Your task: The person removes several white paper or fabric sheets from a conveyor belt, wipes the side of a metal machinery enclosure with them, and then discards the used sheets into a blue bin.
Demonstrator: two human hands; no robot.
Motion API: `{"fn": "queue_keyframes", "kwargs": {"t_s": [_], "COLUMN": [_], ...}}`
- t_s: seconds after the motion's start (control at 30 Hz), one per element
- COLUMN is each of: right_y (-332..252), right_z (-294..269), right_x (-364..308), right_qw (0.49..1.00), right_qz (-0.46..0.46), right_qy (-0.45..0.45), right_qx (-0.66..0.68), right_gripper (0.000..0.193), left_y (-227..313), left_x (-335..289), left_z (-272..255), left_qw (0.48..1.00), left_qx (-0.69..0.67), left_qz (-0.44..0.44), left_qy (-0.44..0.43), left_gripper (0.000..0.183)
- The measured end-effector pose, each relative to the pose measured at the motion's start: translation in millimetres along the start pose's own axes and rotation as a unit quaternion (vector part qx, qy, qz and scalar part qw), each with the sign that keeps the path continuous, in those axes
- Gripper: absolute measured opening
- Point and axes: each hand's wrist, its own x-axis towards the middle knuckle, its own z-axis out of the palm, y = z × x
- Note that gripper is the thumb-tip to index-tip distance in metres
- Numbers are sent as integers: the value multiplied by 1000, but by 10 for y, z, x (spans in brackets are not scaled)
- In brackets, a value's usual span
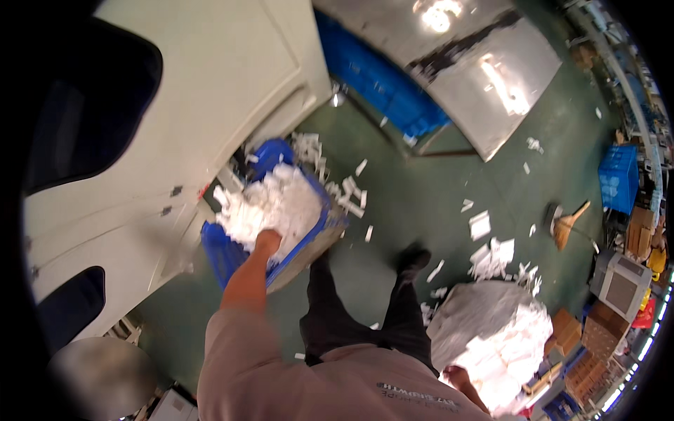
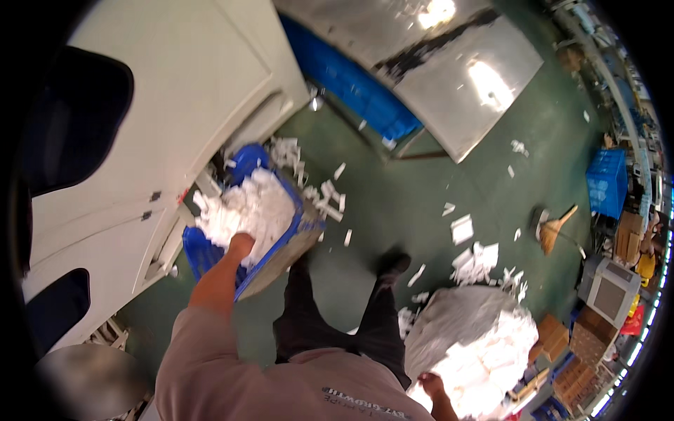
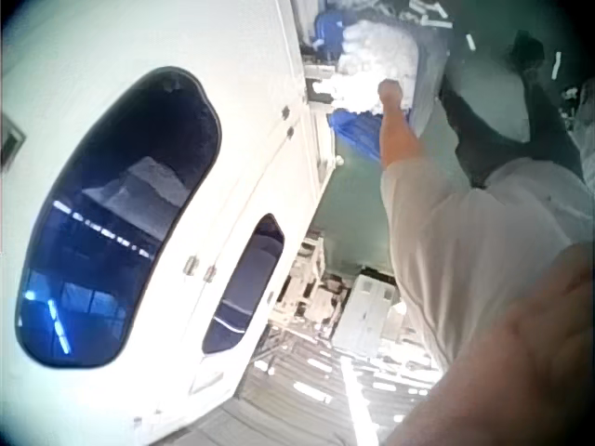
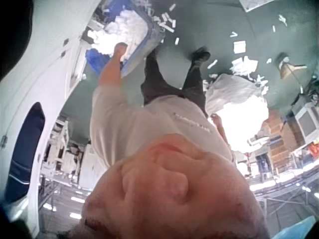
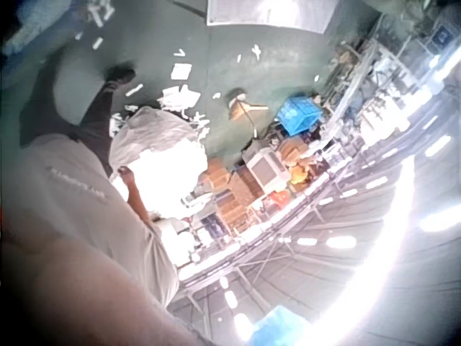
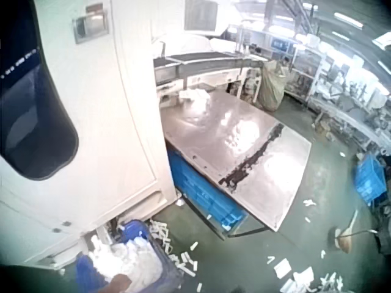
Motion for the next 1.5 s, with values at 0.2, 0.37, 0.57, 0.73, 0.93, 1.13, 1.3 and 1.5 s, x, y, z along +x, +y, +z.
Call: {"fn": "queue_keyframes", "kwargs": {"t_s": [0.2, 0.37, 0.57, 0.73, 0.93, 1.13, 1.3, 1.5], "right_y": [-561, -1956, -4054, -4016, -1313, -1001, -1702, -3668], "right_z": [-2159, -4052, -4975, -5487, -6617, -7089, -8199, -10794], "right_x": [889, 1448, 769, 1373, 2714, 2230, 2571, 3019], "right_qw": [963, 855, 826, 830, 878, 915, 970, 932], "right_qz": [-60, -305, -471, -481, -189, 21, 12, -233], "right_qy": [111, 416, 309, 267, 292, 331, 243, 265], "right_qx": [-237, -59, 32, -97, -329, -229, 12, -87], "right_gripper": [35, 31, 39, 41, 37, 20, 26, 35], "left_y": [1394, 3361, 4883, 6076, 7756, 7917, 8482, 8675], "left_x": [-549, -553, 159, 1024, 2653, 3741, 4305, 4424], "left_z": [-733, -1167, -2077, -3812, -5833, -7025, -7433, -7560], "left_qw": [853, 784, 888, 912, 835, 917, 954, 935], "left_qx": [-418, -569, -425, -323, -310, -168, -194, -188], "left_qz": [-233, -190, -26, 156, 277, 28, -114, -254], "left_qy": [210, 162, 173, 198, 360, 360, 197, 159], "left_gripper": [23, 13, 18, 20, 21, 61, 71, 83]}}
